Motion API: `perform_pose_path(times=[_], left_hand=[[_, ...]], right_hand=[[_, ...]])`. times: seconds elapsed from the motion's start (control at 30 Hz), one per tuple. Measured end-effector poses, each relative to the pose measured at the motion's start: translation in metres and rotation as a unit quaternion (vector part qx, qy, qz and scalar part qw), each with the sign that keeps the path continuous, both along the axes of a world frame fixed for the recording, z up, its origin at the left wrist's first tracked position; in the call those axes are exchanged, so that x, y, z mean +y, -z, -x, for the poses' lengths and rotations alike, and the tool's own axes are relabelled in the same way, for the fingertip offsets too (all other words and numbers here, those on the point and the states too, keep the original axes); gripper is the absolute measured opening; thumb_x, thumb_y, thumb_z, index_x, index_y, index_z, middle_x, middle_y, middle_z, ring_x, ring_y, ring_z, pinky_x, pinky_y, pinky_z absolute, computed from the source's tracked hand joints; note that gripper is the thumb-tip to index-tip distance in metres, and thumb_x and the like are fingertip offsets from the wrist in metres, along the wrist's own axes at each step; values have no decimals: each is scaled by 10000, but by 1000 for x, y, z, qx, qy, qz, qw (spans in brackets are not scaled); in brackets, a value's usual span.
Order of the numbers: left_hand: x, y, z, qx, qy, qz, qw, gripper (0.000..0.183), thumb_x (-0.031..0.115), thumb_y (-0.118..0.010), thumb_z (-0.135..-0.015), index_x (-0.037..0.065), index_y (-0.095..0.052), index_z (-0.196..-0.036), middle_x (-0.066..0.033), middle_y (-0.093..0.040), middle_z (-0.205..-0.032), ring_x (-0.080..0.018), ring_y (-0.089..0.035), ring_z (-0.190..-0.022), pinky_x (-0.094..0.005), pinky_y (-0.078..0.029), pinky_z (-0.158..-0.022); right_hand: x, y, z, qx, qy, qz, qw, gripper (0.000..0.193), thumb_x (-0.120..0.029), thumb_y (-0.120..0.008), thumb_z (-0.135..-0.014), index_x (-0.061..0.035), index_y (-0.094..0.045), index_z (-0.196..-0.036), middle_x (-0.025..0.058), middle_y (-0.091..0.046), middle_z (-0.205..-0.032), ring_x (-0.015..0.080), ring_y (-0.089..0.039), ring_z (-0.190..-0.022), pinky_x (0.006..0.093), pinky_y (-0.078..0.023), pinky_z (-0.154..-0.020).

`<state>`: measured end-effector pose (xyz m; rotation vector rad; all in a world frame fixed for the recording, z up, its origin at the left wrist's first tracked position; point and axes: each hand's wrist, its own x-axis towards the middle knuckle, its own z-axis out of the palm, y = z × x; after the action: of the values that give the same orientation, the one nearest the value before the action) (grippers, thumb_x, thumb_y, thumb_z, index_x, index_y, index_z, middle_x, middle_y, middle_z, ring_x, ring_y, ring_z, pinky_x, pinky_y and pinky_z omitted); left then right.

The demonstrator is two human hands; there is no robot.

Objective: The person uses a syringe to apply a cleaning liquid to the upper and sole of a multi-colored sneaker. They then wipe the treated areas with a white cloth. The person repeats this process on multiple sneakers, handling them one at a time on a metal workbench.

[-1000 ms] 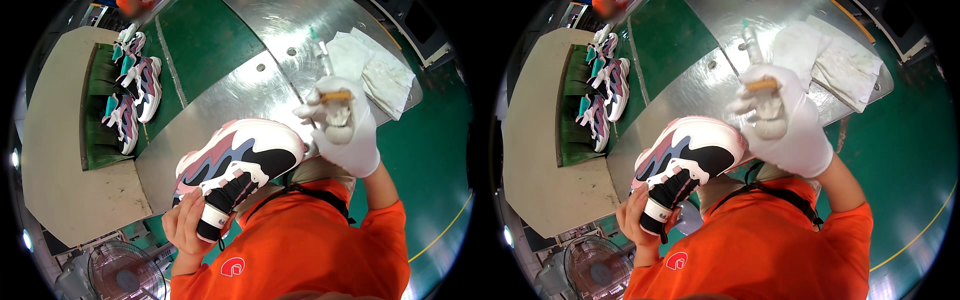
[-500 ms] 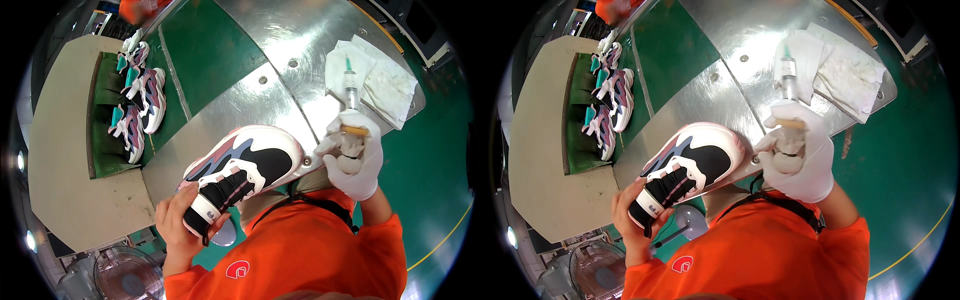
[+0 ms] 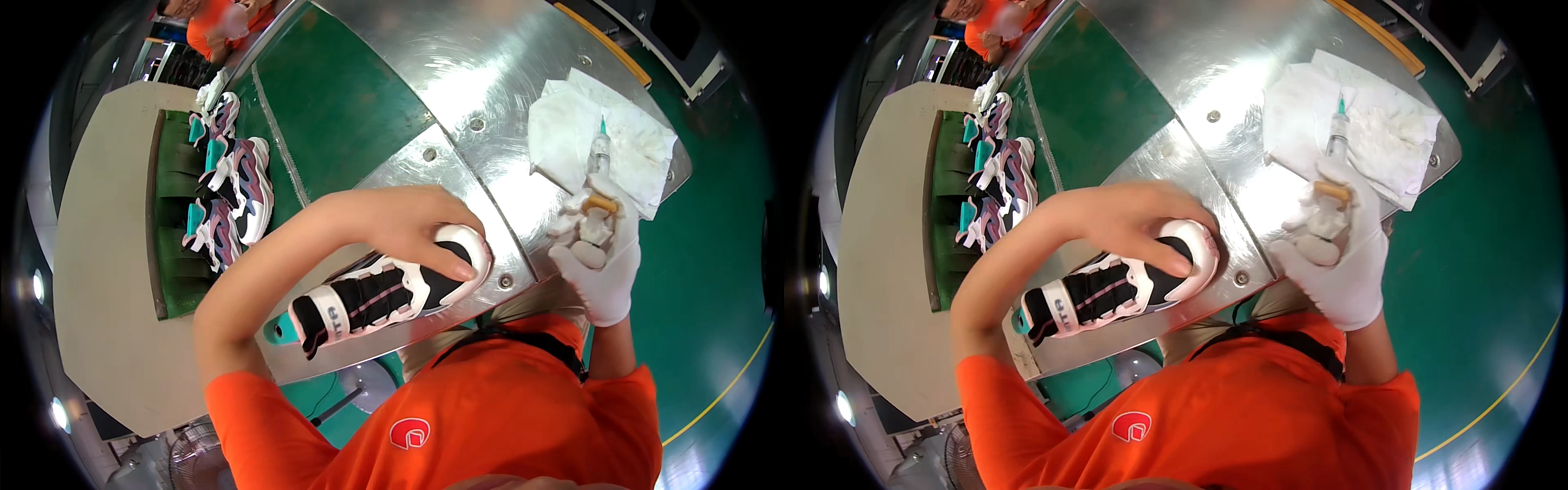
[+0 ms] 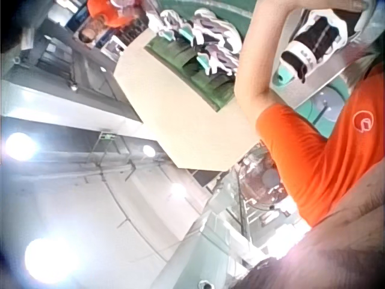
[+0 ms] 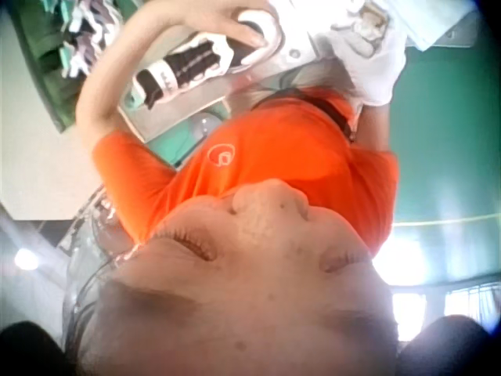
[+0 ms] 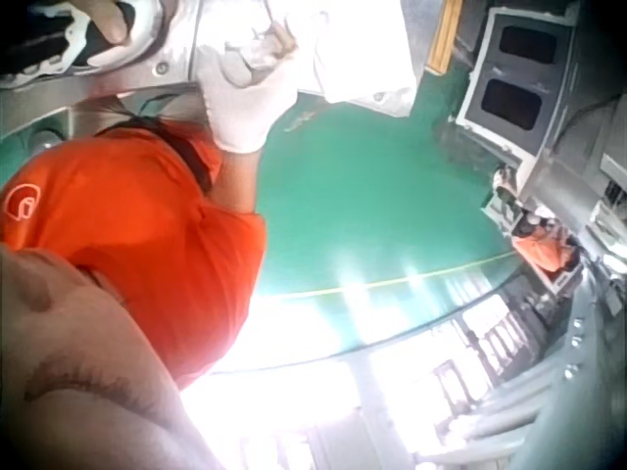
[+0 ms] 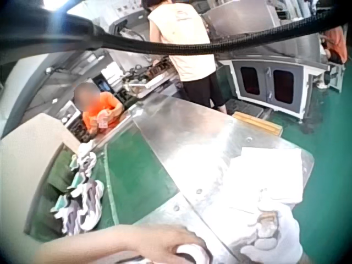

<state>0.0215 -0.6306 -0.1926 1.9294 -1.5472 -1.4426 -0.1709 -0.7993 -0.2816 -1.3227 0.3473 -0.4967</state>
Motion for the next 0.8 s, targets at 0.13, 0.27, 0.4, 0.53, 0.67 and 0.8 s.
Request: perform_pose_path(times=[0.13, 0.27, 0.4, 0.53, 0.67, 0.8], left_hand=[[0, -21, 14, -12, -113, -104, 988, 523, 448, -742, -774, 37, -658, -1086, -118, -667, -923, -228, -629, -873, -331, -483, -769], [41, -71, 38, -49, -265, 16, 963, 438, 254, -809, -732, 21, -634, -1058, -50, -619, -954, -147, -589, -901, -279, -472, -780], [100, -112, 58, -106, -365, 239, 894, 521, 325, -798, -714, -17, -621, -1064, -72, -617, -1007, -164, -598, -917, -280, -480, -791], [132, -122, 84, -88, -400, 426, 806, 520, 278, -785, -772, -28, -606, -1152, -66, -616, -1057, -165, -583, -983, -290, -456, -866], [134, -109, 97, -182, -387, 460, 778, 485, 290, -726, -831, 11, -605, -1209, -64, -593, -1073, -151, -565, -990, -284, -445, -870], [122, -105, 100, -144, -428, 454, 768, 529, 327, -706, -842, -21, -578, -1219, -88, -604, -1097, -169, -578, -1015, -296, -453, -887]], right_hand=[[-21, -10, 2, 88, 1, 88, 992, 698, -34, -795, -647, -44, -504, -1281, 50, -615, -900, 85, -573, -765, 225, -490, -713], [-41, -23, 10, 114, -64, 239, 962, 510, -145, -807, -649, -35, -610, -1106, 40, -615, -841, 85, -569, -716, 234, -492, -666], [-49, -79, 13, 210, -242, 168, 932, 409, -59, -728, -634, -4, -607, -1020, 48, -593, -754, 97, -574, -604, 231, -479, -573], [-31, -96, 18, -103, -323, -54, 939, 563, -256, -814, -649, 109, -545, -983, 120, -577, -717, 187, -575, -513, 248, -463, -489], [-11, -105, -17, -326, -477, -213, 788, 799, -375, -848, -625, 116, -464, -1125, 200, -574, -805, 219, -558, -535, 314, -516, -494], [7, -137, -44, -353, -568, -247, 701, 807, -278, -786, -628, 76, -428, -1258, 250, -559, -1049, 262, -617, -737, 342, -535, -620]])
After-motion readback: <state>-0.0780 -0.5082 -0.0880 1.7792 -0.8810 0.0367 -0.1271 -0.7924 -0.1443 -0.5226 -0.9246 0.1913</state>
